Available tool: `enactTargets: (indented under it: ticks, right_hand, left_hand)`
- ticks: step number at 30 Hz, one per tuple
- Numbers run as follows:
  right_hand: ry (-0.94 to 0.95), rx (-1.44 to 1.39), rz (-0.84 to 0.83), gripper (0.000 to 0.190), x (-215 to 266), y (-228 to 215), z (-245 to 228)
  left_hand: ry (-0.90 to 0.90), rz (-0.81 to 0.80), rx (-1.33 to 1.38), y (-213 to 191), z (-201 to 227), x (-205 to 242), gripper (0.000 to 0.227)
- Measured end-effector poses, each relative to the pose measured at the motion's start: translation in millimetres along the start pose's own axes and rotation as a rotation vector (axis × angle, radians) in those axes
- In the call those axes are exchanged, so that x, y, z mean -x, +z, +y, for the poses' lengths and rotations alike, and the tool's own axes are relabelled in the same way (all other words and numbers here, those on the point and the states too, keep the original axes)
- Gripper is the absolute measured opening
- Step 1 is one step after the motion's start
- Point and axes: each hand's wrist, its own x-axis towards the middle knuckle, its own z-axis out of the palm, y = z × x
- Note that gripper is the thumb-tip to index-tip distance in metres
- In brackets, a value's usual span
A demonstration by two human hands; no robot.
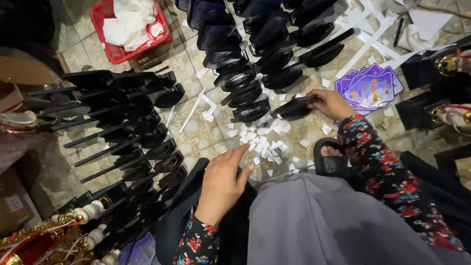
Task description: The person sits on the floor and assembles trophies by attaching purple triangular plaques to black bases. They handle white paper cutouts and the plaques, pressing them onto the bases and placing the finished items on the floor.
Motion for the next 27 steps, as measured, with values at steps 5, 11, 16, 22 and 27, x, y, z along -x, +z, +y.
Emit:
enactTargets:
  ticks: [5,11,16,22,27]
  right_hand:
    - [0.087,-0.005,-0.093,0.034,14,-29,4]
    - [0.09,-0.004,0.102,0.035,8,-23,19]
    - [-0.024,-0.091,0.147,0.033,-6,-11,-2]
    - [-0.105,0.011,0.224,0.038,-32,20,4]
    - [0.125,-0.067,0.223,0.056,-18,6,-16]
  left_hand:
    - [-0.003,0.0,-0.011,3,-5,3,0.047]
    - [-0.001,0.019,-0.028,4,-4,7,0.048]
    - [0.006,0.031,-0.009,1,-2,7,0.047]
    - [0.005,0.023,-0.025,0,-1,7,0.047]
    - [-0.004,0.011,0.001,-2,1,7,0.046]
